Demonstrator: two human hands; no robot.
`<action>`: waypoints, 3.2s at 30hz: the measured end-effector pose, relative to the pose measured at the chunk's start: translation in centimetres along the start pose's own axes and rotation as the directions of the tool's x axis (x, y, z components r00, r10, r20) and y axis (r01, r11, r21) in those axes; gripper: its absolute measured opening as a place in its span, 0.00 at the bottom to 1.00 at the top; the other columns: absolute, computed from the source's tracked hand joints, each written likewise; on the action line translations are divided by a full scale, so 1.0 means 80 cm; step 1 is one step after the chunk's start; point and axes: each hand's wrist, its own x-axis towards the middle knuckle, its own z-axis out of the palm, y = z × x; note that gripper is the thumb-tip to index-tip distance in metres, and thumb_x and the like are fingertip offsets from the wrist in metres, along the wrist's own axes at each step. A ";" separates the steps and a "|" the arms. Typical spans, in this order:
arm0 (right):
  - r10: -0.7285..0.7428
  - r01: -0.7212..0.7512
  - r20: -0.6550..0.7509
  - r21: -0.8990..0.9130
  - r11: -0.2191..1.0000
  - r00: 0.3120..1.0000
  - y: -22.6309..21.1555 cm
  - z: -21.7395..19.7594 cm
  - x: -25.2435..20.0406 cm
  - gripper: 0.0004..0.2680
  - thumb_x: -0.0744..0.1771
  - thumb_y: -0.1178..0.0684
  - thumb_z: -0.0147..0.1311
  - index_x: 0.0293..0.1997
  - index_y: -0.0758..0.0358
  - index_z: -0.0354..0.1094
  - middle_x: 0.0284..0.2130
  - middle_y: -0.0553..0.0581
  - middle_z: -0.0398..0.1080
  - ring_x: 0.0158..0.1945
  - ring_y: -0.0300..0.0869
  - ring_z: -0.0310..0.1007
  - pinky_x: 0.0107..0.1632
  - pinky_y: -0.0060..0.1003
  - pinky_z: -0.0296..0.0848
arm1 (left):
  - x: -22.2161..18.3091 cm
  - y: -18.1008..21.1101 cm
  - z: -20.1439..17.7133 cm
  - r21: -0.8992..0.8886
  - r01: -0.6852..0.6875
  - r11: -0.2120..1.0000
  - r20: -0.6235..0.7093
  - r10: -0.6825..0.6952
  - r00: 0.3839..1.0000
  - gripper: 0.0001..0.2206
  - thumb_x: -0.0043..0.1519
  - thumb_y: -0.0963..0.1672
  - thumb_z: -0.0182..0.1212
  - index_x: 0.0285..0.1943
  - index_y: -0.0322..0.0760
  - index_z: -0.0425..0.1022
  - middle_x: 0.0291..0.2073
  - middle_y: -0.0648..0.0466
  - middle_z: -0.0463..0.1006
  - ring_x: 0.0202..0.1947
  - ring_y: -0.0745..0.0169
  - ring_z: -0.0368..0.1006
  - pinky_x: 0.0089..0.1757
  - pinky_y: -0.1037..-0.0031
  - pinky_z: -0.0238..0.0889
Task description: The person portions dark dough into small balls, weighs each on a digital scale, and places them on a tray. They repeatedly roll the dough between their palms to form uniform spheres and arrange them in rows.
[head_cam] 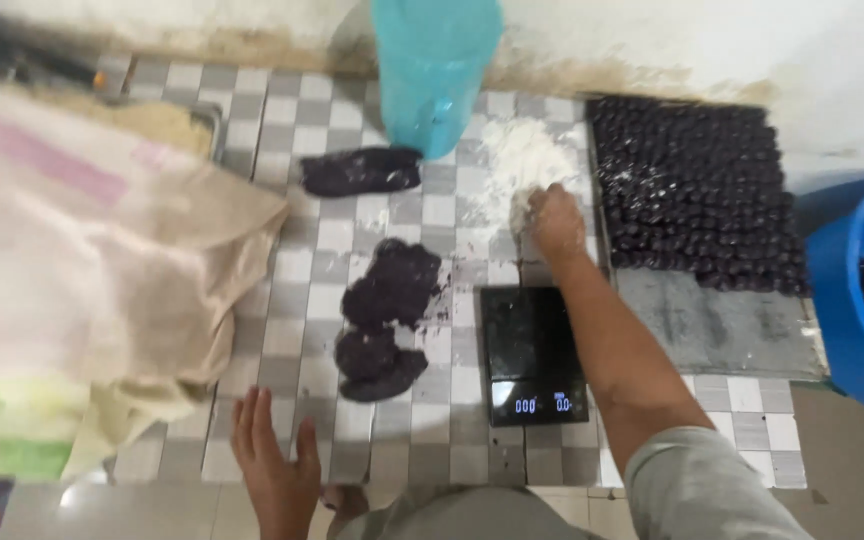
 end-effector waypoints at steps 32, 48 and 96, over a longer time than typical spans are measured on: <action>-0.281 0.390 -0.319 0.356 0.849 0.905 -0.361 -0.133 -0.294 0.03 0.64 0.54 0.49 0.32 0.58 0.67 0.36 0.54 0.67 0.37 0.49 0.60 0.41 0.46 0.54 | -0.031 -0.133 -0.178 -0.276 -0.194 0.942 0.026 0.209 0.978 0.17 0.59 0.39 0.52 0.58 0.29 0.63 0.55 0.45 0.67 0.61 0.46 0.59 0.57 0.61 0.57; -0.078 0.212 -0.258 0.545 0.811 0.963 -0.341 -0.197 -0.225 0.12 0.63 0.66 0.41 0.26 0.55 0.72 0.28 0.54 0.70 0.28 0.44 0.70 0.24 0.29 0.74 | 0.027 -0.046 -0.098 -0.406 -0.318 0.857 0.078 0.380 0.922 0.16 0.61 0.42 0.50 0.57 0.30 0.65 0.54 0.45 0.67 0.59 0.47 0.60 0.58 0.61 0.55; 0.122 0.180 -0.351 0.712 0.679 0.928 -0.250 -0.103 -0.070 0.09 0.64 0.58 0.51 0.22 0.59 0.56 0.19 0.55 0.63 0.22 0.41 0.64 0.21 0.35 0.66 | 0.050 -0.064 0.003 0.056 -0.041 0.998 0.036 0.039 0.999 0.28 0.60 0.55 0.39 0.64 0.36 0.54 0.65 0.49 0.55 0.64 0.46 0.47 0.60 0.49 0.37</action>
